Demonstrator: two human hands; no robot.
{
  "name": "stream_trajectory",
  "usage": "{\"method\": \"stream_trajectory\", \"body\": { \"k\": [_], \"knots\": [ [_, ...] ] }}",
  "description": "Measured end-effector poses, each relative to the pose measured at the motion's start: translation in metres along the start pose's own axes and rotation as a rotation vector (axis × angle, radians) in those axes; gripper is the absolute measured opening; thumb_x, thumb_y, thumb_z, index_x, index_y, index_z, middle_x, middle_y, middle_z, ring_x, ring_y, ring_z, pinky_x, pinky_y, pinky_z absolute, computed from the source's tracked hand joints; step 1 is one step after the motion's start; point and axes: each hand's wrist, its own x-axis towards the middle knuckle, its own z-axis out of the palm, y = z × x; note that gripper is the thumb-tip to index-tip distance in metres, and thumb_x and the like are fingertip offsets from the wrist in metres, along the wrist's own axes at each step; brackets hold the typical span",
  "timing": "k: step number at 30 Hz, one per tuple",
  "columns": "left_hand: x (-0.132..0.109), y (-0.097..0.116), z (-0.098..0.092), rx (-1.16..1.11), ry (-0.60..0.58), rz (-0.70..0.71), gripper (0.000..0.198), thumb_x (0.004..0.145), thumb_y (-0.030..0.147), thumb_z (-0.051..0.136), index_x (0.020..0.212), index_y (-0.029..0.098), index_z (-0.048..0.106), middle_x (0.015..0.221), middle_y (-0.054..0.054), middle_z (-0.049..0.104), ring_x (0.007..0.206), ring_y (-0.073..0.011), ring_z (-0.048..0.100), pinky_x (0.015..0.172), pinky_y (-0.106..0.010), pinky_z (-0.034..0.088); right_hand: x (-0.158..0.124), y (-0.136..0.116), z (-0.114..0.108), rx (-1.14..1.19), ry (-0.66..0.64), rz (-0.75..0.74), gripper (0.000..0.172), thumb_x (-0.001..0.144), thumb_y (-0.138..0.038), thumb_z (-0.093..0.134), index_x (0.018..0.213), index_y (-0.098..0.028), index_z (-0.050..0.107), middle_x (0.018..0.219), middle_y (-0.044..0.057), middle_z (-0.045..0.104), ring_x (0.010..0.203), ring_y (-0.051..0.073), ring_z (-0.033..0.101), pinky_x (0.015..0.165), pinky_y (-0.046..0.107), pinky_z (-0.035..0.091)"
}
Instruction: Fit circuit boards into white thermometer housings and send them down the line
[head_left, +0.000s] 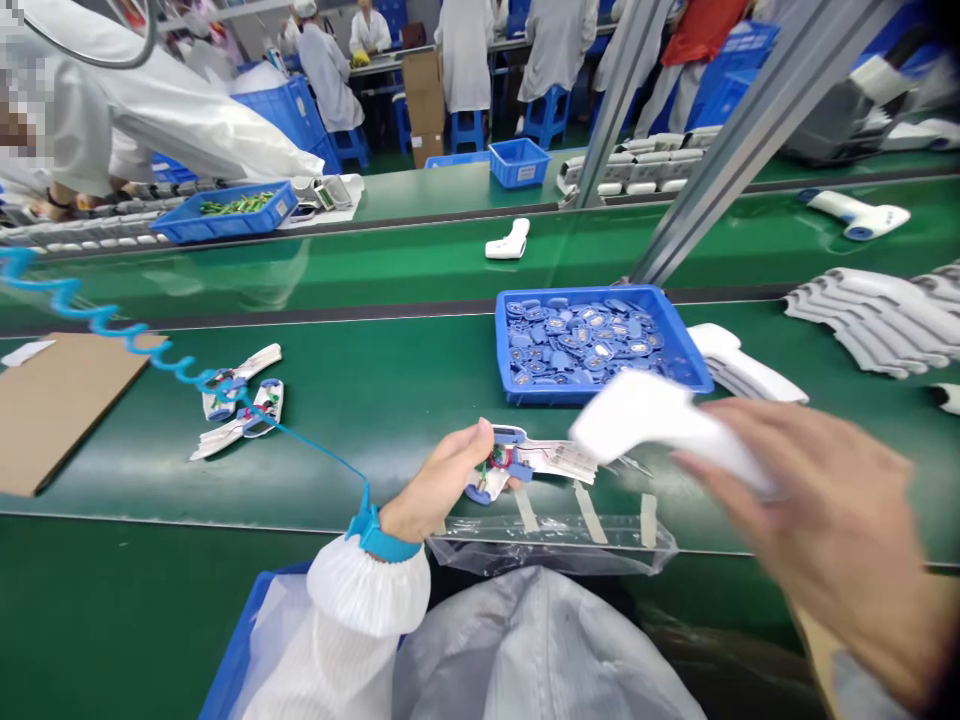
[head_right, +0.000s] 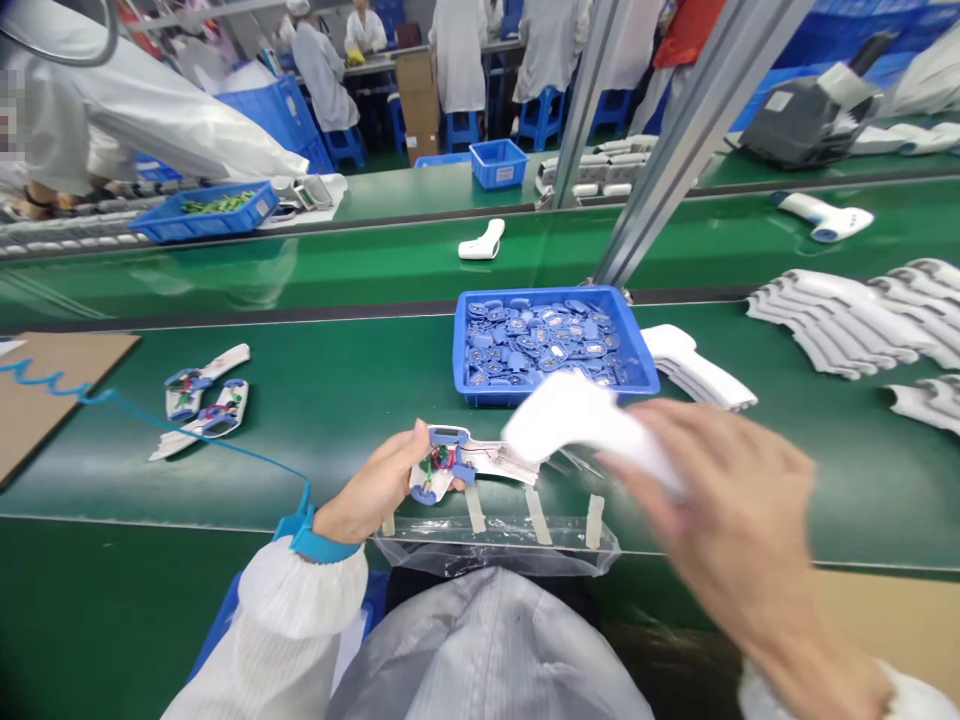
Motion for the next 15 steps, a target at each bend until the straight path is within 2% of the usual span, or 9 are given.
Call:
{"method": "stream_trajectory", "body": {
  "k": [1, 3, 5, 7, 10, 12, 15],
  "knots": [
    [0.000, 0.000, 0.000, 0.002, -0.001, 0.012, 0.060, 0.092, 0.070, 0.051, 0.102, 0.014, 0.069, 0.081, -0.008, 0.070, 0.066, -0.0145, 0.058, 0.063, -0.026, 0.042, -0.001, -0.021, 0.004, -0.037, 0.056, -0.088, 0.032, 0.097, -0.047, 0.056, 0.116, -0.024, 0.068, 0.119, 0.013, 0.071, 0.111, 0.037, 0.063, 0.093, 0.053, 0.039],
    [-0.001, 0.003, 0.001, 0.026, -0.011, 0.051, 0.058, 0.089, 0.069, 0.058, 0.106, 0.015, 0.069, 0.090, -0.008, 0.070, 0.075, -0.0157, 0.060, 0.066, -0.025, 0.044, 0.001, -0.053, 0.014, -0.077, 0.072, -0.244, 0.027, 0.097, -0.041, 0.060, 0.118, -0.026, 0.066, 0.119, 0.008, 0.073, 0.108, 0.032, 0.065, 0.096, 0.051, 0.036],
    [-0.003, 0.005, 0.001, 0.067, -0.030, 0.085, 0.054, 0.083, 0.062, 0.071, 0.112, 0.016, 0.068, 0.099, -0.007, 0.069, 0.081, -0.0166, 0.061, 0.069, -0.024, 0.046, 0.005, -0.073, 0.026, -0.085, 0.035, -0.336, 0.025, 0.099, -0.034, 0.059, 0.121, -0.025, 0.063, 0.121, 0.005, 0.073, 0.108, 0.028, 0.065, 0.098, 0.050, 0.034],
    [-0.005, 0.005, 0.002, 0.103, -0.040, 0.082, 0.053, 0.079, 0.054, 0.078, 0.115, 0.017, 0.065, 0.100, -0.007, 0.068, 0.081, -0.0170, 0.062, 0.069, -0.025, 0.047, 0.008, -0.083, 0.039, -0.076, -0.006, -0.359, 0.027, 0.100, -0.035, 0.057, 0.123, -0.022, 0.062, 0.123, 0.007, 0.072, 0.110, 0.028, 0.064, 0.100, 0.051, 0.032],
    [-0.007, 0.003, 0.003, 0.251, -0.002, 0.115, 0.042, 0.085, 0.051, 0.072, 0.108, 0.016, 0.066, 0.093, -0.005, 0.068, 0.077, -0.0170, 0.061, 0.067, -0.026, 0.046, 0.009, -0.089, 0.054, 0.033, -0.094, -0.348, 0.036, 0.101, -0.043, 0.052, 0.124, -0.016, 0.061, 0.107, 0.010, 0.075, 0.099, 0.026, 0.067, 0.097, 0.048, 0.039],
    [-0.008, 0.001, 0.004, 0.395, 0.011, 0.186, 0.038, 0.092, 0.048, 0.064, 0.112, 0.017, 0.067, 0.100, -0.006, 0.069, 0.086, -0.0186, 0.061, 0.074, -0.027, 0.046, 0.009, -0.090, 0.058, 0.135, -0.171, -0.280, 0.039, 0.100, -0.048, 0.052, 0.119, -0.016, 0.063, 0.095, 0.008, 0.074, 0.085, 0.023, 0.067, 0.085, 0.042, 0.046],
    [-0.009, 0.002, 0.003, 0.543, 0.044, 0.258, 0.036, 0.095, 0.046, 0.060, 0.119, 0.020, 0.065, 0.104, -0.005, 0.069, 0.092, -0.0191, 0.061, 0.081, -0.028, 0.045, 0.009, -0.089, 0.051, 0.325, -0.371, -0.084, 0.033, 0.096, -0.051, 0.057, 0.108, -0.022, 0.066, 0.090, 0.004, 0.072, 0.076, 0.020, 0.065, 0.065, 0.033, 0.046]
  ]
}}
